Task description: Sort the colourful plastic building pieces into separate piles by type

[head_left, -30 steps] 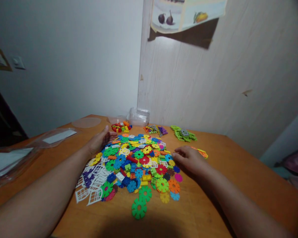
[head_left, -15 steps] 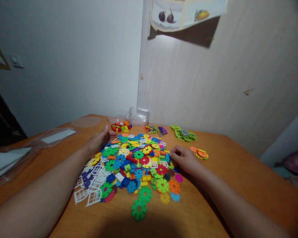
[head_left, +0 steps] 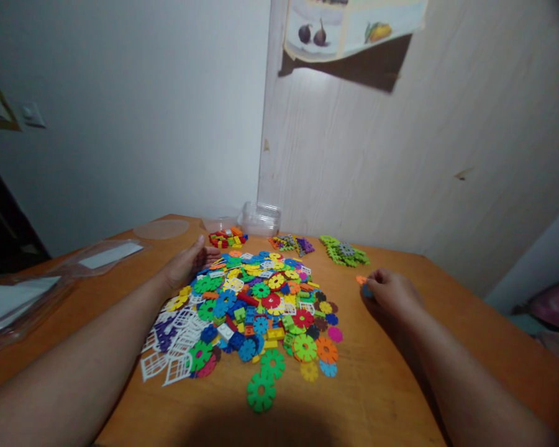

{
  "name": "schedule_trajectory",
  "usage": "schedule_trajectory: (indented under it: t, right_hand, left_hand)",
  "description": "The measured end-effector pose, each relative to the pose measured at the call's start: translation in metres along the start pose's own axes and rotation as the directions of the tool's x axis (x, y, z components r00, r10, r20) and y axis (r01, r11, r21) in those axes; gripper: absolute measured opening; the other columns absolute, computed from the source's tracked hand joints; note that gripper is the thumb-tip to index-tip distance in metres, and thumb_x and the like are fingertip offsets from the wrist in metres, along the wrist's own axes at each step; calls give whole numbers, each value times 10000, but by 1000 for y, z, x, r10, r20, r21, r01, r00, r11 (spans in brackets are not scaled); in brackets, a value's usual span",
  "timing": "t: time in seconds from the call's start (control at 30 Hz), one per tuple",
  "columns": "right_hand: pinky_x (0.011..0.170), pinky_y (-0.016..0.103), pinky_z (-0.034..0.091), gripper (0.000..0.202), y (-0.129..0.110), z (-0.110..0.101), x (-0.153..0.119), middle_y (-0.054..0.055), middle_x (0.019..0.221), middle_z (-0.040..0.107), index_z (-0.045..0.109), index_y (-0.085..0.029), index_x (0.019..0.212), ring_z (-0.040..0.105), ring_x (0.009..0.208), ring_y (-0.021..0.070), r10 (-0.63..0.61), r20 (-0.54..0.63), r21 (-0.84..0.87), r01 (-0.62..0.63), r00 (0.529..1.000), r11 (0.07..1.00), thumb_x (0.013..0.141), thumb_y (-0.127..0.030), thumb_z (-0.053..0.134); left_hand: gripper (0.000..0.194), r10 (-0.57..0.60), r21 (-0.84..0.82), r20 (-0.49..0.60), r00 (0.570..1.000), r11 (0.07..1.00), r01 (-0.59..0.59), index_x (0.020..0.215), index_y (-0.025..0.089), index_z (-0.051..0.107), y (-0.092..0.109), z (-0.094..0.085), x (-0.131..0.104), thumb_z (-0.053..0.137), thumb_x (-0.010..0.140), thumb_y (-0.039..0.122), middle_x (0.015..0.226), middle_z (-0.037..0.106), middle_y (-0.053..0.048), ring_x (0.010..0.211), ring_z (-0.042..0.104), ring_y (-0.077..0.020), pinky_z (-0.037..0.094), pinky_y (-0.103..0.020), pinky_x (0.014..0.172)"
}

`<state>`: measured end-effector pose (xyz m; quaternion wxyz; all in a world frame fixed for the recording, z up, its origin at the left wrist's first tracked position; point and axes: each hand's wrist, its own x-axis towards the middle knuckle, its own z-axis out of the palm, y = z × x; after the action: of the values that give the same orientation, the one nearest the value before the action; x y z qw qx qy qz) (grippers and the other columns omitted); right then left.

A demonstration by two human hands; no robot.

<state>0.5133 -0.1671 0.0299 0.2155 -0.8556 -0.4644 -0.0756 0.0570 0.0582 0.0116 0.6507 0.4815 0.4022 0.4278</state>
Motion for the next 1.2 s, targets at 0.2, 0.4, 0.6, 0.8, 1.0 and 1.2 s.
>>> schedule_trajectory:
  t: [0.2,0.4,0.6,0.8,1.0,1.2]
  right_hand:
    - [585,336,361,265,-10,0,-4,146,979,743,751,-220,992,665,802,258,-101,-131,-71,93,986,993,858,-382,589]
    - [764,326,449,284,-44,13,-19,94,1042,734,743,-215,1009,651,953,240,-288,33,70,285,957,956,925,-377,527]
    - [971,384,428,372,-72,26,-33,113,1211,723,732,-195,1200,607,1111,265,-532,144,123,518,835,846,984,-373,487]
    - [998,404,413,372,-77,33,-35,107,1272,697,741,-235,1190,577,1176,276,-560,186,121,547,807,828,999,-398,466]
    - [912,359,424,207,-74,33,-31,93,1047,725,726,-203,981,602,1021,244,-543,188,165,519,818,839,913,-307,560]
    - [811,332,414,147,-74,33,-31,70,935,707,690,-199,868,591,916,228,-520,180,187,490,835,851,877,-279,567]
  left_hand:
    - [619,6,-29,12,1000,1000,-6,978,122,717,-4,-3,5,531,898,706,945,759,-156,831,742,-255,594,-354,745]
    - [646,28,-15,46,999,1000,-27,975,109,719,-7,-6,10,516,900,718,986,756,-167,864,740,-250,599,-347,775]
    - [645,52,-26,39,998,998,-51,957,98,725,-9,-7,12,551,884,715,940,752,-167,819,732,-224,588,-308,755]
    - [654,49,-23,32,998,999,-48,959,109,725,-9,-6,11,578,856,737,943,757,-160,835,734,-234,591,-333,765]
    - [630,48,-46,23,999,998,-47,926,103,731,-7,-3,8,596,861,715,936,758,-164,811,734,-225,588,-320,757]
    - [633,27,-73,36,999,997,-24,930,100,718,-6,-2,5,596,859,717,934,756,-167,785,735,-230,588,-328,723]
